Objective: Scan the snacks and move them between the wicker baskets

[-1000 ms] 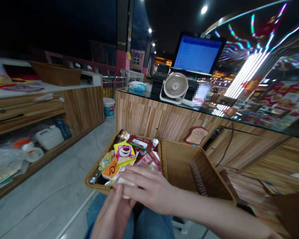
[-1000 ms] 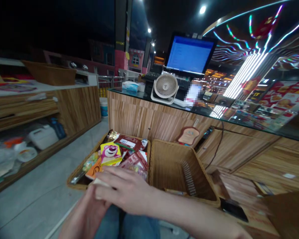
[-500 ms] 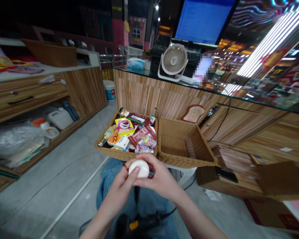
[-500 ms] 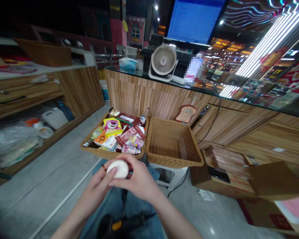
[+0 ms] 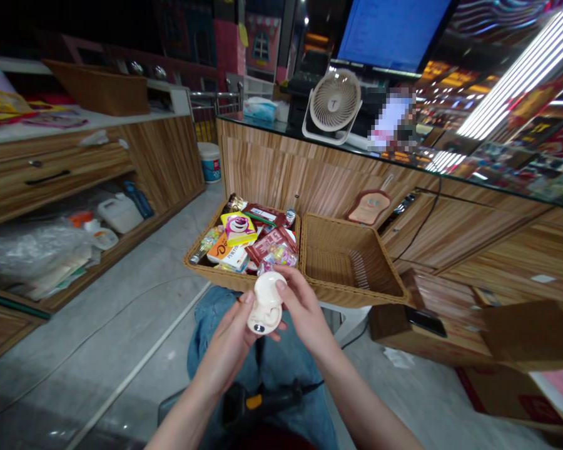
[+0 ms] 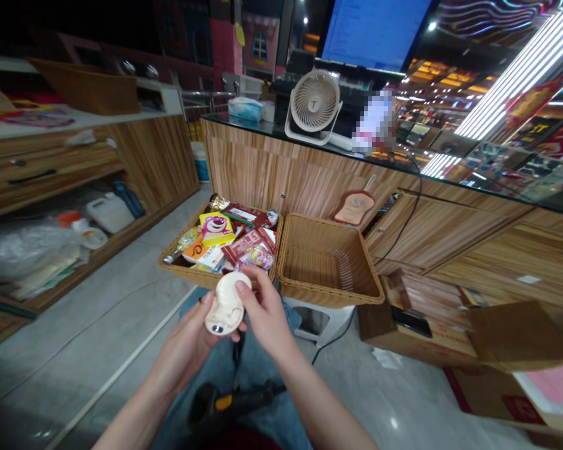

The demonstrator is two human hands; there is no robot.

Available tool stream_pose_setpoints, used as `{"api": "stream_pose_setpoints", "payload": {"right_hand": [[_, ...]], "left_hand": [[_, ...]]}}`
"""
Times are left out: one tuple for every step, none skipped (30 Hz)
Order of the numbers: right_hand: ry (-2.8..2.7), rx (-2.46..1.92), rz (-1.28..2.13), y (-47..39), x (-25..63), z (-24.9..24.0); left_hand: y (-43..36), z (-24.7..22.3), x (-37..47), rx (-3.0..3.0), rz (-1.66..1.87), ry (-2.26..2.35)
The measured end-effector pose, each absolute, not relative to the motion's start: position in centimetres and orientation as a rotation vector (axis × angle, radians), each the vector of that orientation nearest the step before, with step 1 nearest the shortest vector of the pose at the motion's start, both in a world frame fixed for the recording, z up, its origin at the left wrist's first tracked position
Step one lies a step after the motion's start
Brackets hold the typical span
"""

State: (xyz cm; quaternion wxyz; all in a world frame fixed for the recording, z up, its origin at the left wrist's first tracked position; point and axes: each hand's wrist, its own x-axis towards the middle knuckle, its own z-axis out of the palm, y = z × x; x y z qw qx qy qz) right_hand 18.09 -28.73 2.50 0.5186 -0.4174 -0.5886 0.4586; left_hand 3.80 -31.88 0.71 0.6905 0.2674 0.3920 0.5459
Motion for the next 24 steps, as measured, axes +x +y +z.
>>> {"api": "stream_pose_setpoints", "payload": {"right_hand": [[-1.469,-1.021,0.892,-28.9,18.3,2.6],[-1.539,-1.031,0.693,-29.2,18.6,2.6],[-1.616,-1.031,0.547,-29.5,18.8,2.6],[-1.700,-1.018,0.472,-29.9,19.0,2.7],[-1.782,-0.999,0.447,-30.1,19.2,2.7],[-1.865,-0.980,0.445,-30.3,19.4,2.7],[-1.948,-0.962,0.451,-30.4,19.6,2.7],[-2.031,-0.953,0.450,-30.4,19.7,2.8],[-2.116,-0.947,0.445,-30.4,19.9,3.0],[-2.203,-0.942,0.446,-30.3,20.0,3.2],[-2.284,-0.938,0.462,-30.2,20.2,3.6],[-2.352,-0.933,0.484,-30.1,20.4,4.0],[-2.410,-0.934,0.507,-30.0,20.5,4.4],[-2.461,-0.931,0.521,-29.8,20.7,4.9],[-2.507,-0.928,0.527,-29.8,20.8,5.4],[-2.553,-0.923,0.527,-29.7,20.9,5.8],[-2.601,-0.914,0.516,-29.6,21.0,6.2],[-2.650,-0.908,0.500,-29.5,21.1,6.6],[-2.697,-0.900,0.476,-29.4,21.1,6.9],[-2.738,-0.885,0.449,-29.3,21.1,7.1],[-2.773,-0.856,0.427,-29.2,21.1,7.3],[-2.799,-0.812,0.413,-29.2,21.1,7.5],[-2.816,-0.763,0.412,-29.2,21.0,7.6],[-2.823,-0.716,0.421,-29.1,21.0,7.8]], "left_hand": [[-31.9,0.7,3.8,0.580,1.257,0.875],[-31.8,0.8,3.9,0.562,1.304,0.873],[-31.8,0.8,3.9,0.544,1.353,0.869],[-31.8,0.9,3.9,0.530,1.398,0.867],[-31.7,0.9,3.9,0.523,1.430,0.866],[-31.7,0.9,3.9,0.522,1.448,0.866],[-31.6,0.9,3.8,0.525,1.452,0.873],[-31.6,0.8,3.7,0.531,1.448,0.884],[-31.6,0.7,3.6,0.542,1.435,0.897],[-31.5,0.6,3.5,0.558,1.417,0.911],[-31.5,0.4,3.3,0.580,1.394,0.923],[-31.5,0.3,3.2,0.610,1.369,0.935],[-31.6,0.1,3.1,0.647,1.343,0.944],[-31.6,0.0,3.1,0.688,1.320,0.953],[-31.6,-0.2,3.0,0.729,1.298,0.962],[-31.7,-0.3,3.0,0.767,1.277,0.973],[-31.7,-0.4,3.1,0.797,1.259,0.987],[-31.8,-0.4,3.1,0.820,1.245,1.001],[-31.8,-0.5,3.2,0.836,1.235,1.012],[-31.9,-0.5,3.2,0.847,1.224,1.020],[-31.9,-0.4,3.2,0.852,1.214,1.026],[-31.9,-0.3,3.3,0.853,1.205,1.030],[-32.0,-0.2,3.3,0.856,1.196,1.035],[-32.0,-0.1,3.3,0.862,1.192,1.043]]}}
